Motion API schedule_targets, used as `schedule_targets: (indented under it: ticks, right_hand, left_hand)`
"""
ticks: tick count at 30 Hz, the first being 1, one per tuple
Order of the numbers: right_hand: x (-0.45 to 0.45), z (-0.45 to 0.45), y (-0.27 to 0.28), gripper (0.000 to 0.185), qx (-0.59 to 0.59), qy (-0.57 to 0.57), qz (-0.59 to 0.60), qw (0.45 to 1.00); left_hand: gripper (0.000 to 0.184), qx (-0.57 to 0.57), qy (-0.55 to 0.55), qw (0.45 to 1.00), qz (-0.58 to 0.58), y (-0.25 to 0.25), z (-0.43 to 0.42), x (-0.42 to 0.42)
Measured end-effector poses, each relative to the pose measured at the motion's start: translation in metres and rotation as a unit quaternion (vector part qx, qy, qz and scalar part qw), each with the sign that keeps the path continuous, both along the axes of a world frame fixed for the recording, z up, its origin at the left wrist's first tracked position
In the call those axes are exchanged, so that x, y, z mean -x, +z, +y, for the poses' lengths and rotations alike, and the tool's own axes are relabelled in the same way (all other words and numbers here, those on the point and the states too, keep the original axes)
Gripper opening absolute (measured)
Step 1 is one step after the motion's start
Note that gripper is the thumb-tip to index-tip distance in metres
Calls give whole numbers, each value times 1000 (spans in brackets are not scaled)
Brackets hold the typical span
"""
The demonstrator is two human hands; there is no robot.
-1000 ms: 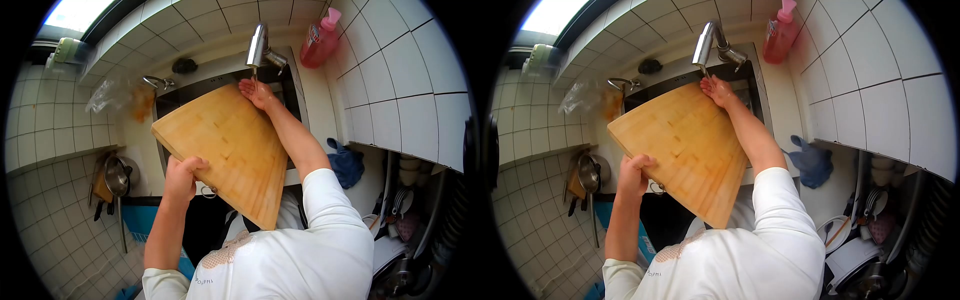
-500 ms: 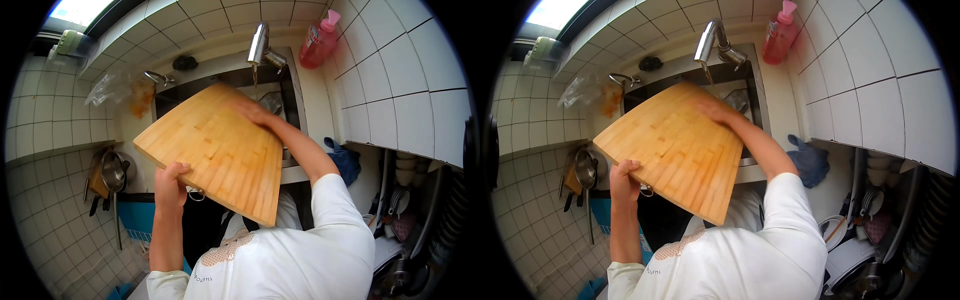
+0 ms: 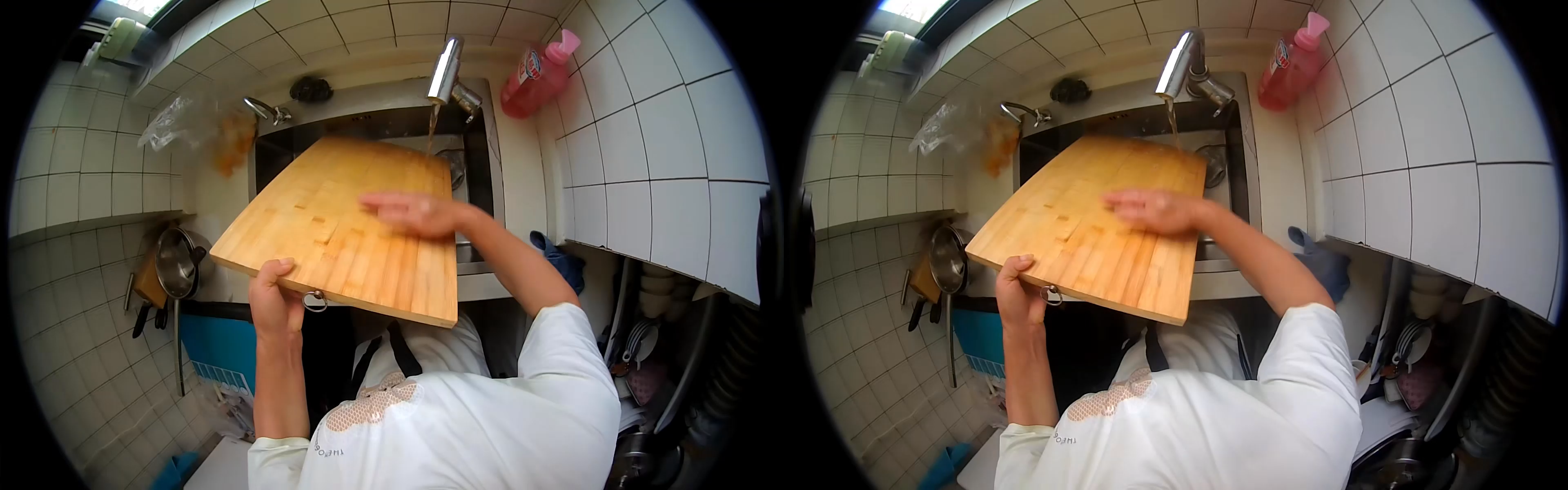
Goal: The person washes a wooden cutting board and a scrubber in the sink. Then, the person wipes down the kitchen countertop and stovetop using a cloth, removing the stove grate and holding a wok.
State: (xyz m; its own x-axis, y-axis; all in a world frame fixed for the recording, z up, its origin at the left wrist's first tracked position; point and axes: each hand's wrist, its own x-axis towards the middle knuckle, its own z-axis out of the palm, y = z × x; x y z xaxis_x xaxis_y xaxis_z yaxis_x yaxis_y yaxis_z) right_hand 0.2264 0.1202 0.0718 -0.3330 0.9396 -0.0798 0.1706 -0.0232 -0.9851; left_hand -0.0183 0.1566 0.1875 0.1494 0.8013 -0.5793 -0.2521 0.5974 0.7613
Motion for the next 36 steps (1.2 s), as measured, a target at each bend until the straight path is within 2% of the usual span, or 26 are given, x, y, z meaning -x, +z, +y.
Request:
schedule_targets:
  ticks: [1, 2, 4, 6, 7, 8, 9, 10, 11, 12, 14, 15, 17, 21, 23, 24, 27, 30, 32, 33, 34, 35, 36]
  right_hand:
    - [3, -6, -4, 50, -128, 52, -133, 981]
    - [0, -5, -17, 50, -125, 55, -133, 982]
    - [-20, 12, -72, 54, -15, 13, -160, 987]
    - [-54, 26, -157, 58, 109, -31, -138, 984]
    - [-75, 27, -203, 58, 149, -96, -139, 974]
    - [-87, 27, -231, 58, 189, -161, -138, 959]
    - [-86, 24, -223, 58, 190, -160, -134, 959]
    - [-88, 21, -204, 55, 286, -275, -24, 918]
    - [-87, 19, -184, 52, 372, -379, 84, 843]
    - [-86, 18, -175, 52, 372, -377, 83, 844]
    - [-83, 16, -159, 38, 399, -342, 336, 782]
    - [-82, 17, -159, 38, 398, -343, 332, 784]
    - [-77, 16, -171, 31, 355, -356, 475, 722]
    - [-75, 10, -178, 31, 414, -343, 462, 706]
    - [-78, 1, -173, 29, 395, -345, 447, 725]
    - [-79, -3, -173, 29, 394, -345, 447, 725]
    - [-81, -15, -171, 28, 360, -391, 422, 735]
    - [-82, -22, -171, 28, 354, -415, 408, 732]
    - [-86, -25, -169, 29, 448, -404, 228, 764]
    - [-88, -24, -176, 29, 450, -407, 231, 761]
    - [-92, -16, -187, 29, 355, -439, 12, 825]
    - [-94, -11, -197, 29, 240, -442, -208, 839]
    - [-92, 0, -165, 29, 244, -475, -21, 845]
  left_hand:
    - [34, -1, 9, 1000, 0, 1, -1, 0]
    - [35, -2, 17, 1000, 1, 1, -2, 1]
    - [37, -19, 38, 999, 9, -1, -6, 1]
    - [39, -37, 60, 997, 21, -1, -10, 4]
    - [40, -28, 58, 998, 24, -1, -10, 9]
    - [42, -20, 54, 998, 27, 0, -10, 12]
    - [42, -21, 54, 998, 31, 3, -10, 13]
    - [41, -21, 56, 998, 24, 7, -11, 12]
    - [39, -21, 59, 998, 16, 9, -11, 12]
    - [39, -22, 62, 998, 15, 6, -11, 17]
    - [36, 27, 29, 999, -19, -5, -8, 29]
    - [36, 28, 30, 999, -23, -3, -9, 24]
    - [33, 13, 42, 999, -8, 3, -14, 11]
    - [33, 24, 39, 999, -14, -17, -22, 7]
    - [40, 47, 33, 997, -47, -20, -26, -2]
    - [39, 87, -9, 994, -59, -19, -26, -1]
    - [42, 79, 30, 993, -81, -14, -37, -38]
    - [43, 75, 1, 993, -90, -20, -34, -35]
    - [42, 72, -20, 994, -79, -20, -33, -33]
    - [41, 66, -22, 995, -66, -20, -33, -33]
    - [40, 57, -23, 997, -55, -20, -33, -35]
    - [40, 58, -24, 997, -54, -24, -35, -35]
    - [39, 49, -29, 998, -36, -29, -36, -34]
